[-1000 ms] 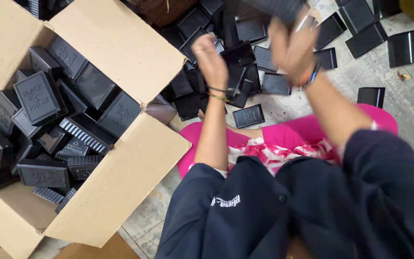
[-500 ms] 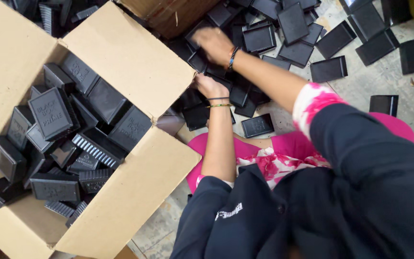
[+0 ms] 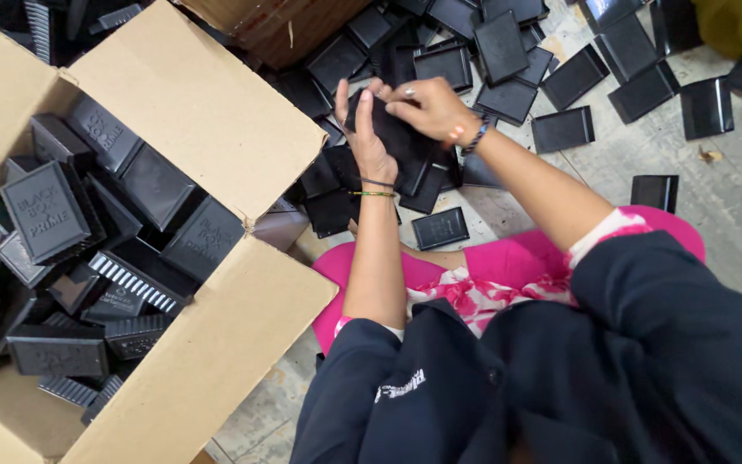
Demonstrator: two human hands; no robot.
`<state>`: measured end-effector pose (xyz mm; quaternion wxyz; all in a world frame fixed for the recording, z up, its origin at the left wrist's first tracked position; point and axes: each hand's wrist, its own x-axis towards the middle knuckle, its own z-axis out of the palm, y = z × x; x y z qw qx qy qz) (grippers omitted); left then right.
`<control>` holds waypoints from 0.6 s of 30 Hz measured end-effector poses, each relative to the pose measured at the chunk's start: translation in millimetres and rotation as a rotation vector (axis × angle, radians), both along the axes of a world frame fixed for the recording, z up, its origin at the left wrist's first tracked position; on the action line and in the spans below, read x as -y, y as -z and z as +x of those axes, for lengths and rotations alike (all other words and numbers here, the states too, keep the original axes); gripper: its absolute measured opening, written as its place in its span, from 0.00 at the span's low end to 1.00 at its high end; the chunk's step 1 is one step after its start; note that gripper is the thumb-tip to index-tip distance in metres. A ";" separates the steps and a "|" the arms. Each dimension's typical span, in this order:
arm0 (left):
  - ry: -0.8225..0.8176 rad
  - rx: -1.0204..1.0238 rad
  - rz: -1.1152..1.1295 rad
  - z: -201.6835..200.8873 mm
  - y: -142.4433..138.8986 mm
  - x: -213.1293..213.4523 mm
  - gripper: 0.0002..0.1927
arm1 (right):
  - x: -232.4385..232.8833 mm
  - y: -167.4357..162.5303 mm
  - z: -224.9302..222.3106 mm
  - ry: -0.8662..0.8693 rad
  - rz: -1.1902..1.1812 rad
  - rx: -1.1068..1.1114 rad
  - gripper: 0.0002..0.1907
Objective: The person sits on the floor among scattered black plastic boxes and picks them up one at a time, placing them into open cardboard boxes. They occasionally turn a box over in their hands before adding it, working through the pile on the floor.
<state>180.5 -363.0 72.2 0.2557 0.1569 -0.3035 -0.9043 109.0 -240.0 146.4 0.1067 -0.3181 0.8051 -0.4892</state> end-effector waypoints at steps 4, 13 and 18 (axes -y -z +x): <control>-0.106 0.038 0.180 0.6 5.1 2.0 0.22 | -35.3 18.5 -32.0 0.120 0.053 -0.261 0.08; 0.008 0.238 -0.089 -15.1 51.6 -2.1 0.09 | -72.9 66.6 -36.0 0.148 0.362 -0.379 0.04; 0.483 0.403 -0.234 -10.6 35.1 -20.4 0.17 | -87.7 48.6 1.5 0.257 -0.686 0.961 0.07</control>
